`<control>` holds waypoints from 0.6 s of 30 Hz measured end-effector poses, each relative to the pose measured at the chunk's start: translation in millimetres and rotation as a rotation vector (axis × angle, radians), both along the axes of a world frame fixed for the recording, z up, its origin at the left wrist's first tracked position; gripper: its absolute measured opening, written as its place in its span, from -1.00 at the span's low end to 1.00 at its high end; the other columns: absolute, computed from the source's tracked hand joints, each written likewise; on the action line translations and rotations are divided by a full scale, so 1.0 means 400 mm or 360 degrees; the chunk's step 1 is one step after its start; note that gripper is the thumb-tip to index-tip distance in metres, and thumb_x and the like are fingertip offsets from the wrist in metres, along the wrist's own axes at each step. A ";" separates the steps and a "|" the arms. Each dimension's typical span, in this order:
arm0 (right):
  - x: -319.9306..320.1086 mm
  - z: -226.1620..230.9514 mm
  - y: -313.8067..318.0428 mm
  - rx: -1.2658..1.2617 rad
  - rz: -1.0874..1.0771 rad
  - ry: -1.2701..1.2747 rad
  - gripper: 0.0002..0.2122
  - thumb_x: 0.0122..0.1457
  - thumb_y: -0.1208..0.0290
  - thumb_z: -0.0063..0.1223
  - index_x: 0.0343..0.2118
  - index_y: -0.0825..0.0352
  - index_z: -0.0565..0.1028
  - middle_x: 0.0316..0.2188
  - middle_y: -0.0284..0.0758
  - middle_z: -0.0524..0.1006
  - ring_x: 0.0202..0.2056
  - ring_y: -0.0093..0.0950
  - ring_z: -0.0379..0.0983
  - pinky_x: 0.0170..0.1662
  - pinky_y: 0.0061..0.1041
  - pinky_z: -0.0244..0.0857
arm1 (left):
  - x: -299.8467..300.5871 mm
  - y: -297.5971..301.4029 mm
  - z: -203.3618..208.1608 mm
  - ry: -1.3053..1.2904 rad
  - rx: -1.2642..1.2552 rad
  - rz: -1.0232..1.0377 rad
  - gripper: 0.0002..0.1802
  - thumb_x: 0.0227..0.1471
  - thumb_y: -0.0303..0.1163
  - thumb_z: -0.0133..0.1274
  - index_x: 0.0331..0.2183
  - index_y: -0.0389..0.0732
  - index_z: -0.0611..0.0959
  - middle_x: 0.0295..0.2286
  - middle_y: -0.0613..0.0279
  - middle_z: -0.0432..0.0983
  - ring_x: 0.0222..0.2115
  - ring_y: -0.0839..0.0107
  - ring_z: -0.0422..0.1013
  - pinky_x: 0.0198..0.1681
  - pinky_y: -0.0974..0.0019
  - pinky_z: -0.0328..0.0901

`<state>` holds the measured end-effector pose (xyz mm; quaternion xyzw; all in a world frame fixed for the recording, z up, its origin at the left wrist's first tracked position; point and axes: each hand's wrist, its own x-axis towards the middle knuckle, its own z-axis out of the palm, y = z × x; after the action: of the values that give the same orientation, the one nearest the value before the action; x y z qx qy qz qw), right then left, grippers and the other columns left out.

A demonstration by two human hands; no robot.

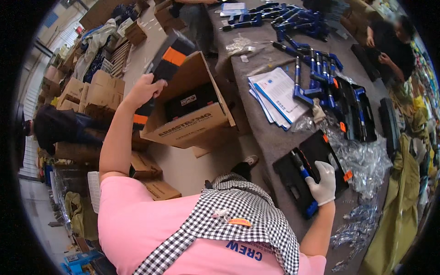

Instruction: Packing handheld tools, user manuals, and components into plastic carrying cases and then into cardboard boxes on an assembly line.

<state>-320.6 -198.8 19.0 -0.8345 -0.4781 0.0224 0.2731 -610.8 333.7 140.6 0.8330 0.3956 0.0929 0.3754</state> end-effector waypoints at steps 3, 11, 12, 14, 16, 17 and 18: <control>0.041 -0.006 0.122 -0.0163 0.0065 0.0009 -0.52 -0.20 0.46 0.25 -0.11 0.38 0.46 -0.14 -0.15 0.47 -0.05 -0.15 0.35 0.06 -0.26 0.22 | 0.011 0.070 -0.096 0.0300 -0.0266 -0.0036 -0.72 0.05 -0.31 0.10 -0.51 -0.35 0.53 -0.65 0.25 0.42 -0.63 0.50 0.33 -0.55 0.37 0.25; 0.153 -0.009 0.303 -0.0454 0.0072 0.0120 -0.56 -0.16 0.47 0.19 -0.12 0.41 0.46 -0.13 -0.11 0.48 -0.03 -0.13 0.34 0.10 -0.27 0.21 | 0.009 0.118 -0.582 0.0914 -0.0374 -0.0522 -0.56 0.03 -0.09 0.11 -0.35 -0.35 0.62 -0.33 -0.16 0.56 -0.22 0.05 0.49 -0.14 0.11 0.34; 0.156 -0.013 0.306 -0.0456 0.0055 0.0103 -0.57 -0.16 0.47 0.19 -0.13 0.40 0.47 -0.14 -0.12 0.48 -0.04 -0.14 0.35 0.09 -0.26 0.22 | 0.030 0.086 -0.590 0.0928 -0.0387 -0.0513 -0.58 0.03 -0.11 0.11 -0.36 -0.36 0.60 -0.33 -0.17 0.56 -0.22 0.04 0.49 -0.14 0.11 0.34; 0.159 -0.019 0.321 -0.0414 0.0031 0.0093 -0.58 -0.17 0.47 0.20 -0.15 0.40 0.47 -0.16 -0.13 0.49 -0.06 -0.15 0.36 0.08 -0.26 0.22 | 0.023 0.081 -0.685 0.1038 -0.0363 -0.0700 -0.57 0.05 -0.11 0.07 -0.30 -0.36 0.58 -0.27 -0.21 0.53 -0.15 -0.04 0.45 -0.09 0.06 0.31; 0.155 -0.031 0.326 -0.0462 -0.0014 0.0130 -0.58 -0.17 0.45 0.20 -0.15 0.39 0.48 -0.17 -0.14 0.49 -0.06 -0.15 0.36 0.08 -0.25 0.22 | 0.008 0.090 -0.807 0.1149 -0.0462 -0.0887 -0.52 0.09 -0.08 -0.02 -0.18 -0.35 0.54 -0.22 -0.25 0.50 -0.13 -0.08 0.43 -0.06 0.03 0.30; 0.146 -0.033 0.307 -0.0545 -0.0068 0.0110 -0.57 -0.17 0.41 0.22 -0.15 0.38 0.49 -0.18 -0.15 0.50 -0.06 -0.16 0.37 0.07 -0.25 0.22 | 0.043 0.100 -0.868 0.1097 -0.0698 -0.1019 -0.46 0.13 -0.07 -0.10 -0.05 -0.35 0.45 -0.17 -0.28 0.48 -0.10 -0.10 0.41 -0.04 0.02 0.29; 0.157 -0.048 0.342 -0.0581 0.0019 0.0134 -0.58 -0.15 0.38 0.23 -0.15 0.37 0.49 -0.17 -0.15 0.50 -0.06 -0.17 0.37 0.07 -0.25 0.22 | -0.033 0.094 -0.970 0.1101 -0.0564 -0.1096 -0.46 0.14 -0.12 -0.14 0.00 -0.37 0.38 -0.18 -0.30 0.48 -0.11 -0.13 0.41 -0.04 0.00 0.28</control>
<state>-257.7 -62.0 -0.2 -0.8656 -0.4592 0.1455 0.1368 -624.2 371.3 -247.6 0.8205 0.2092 -0.3853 0.3669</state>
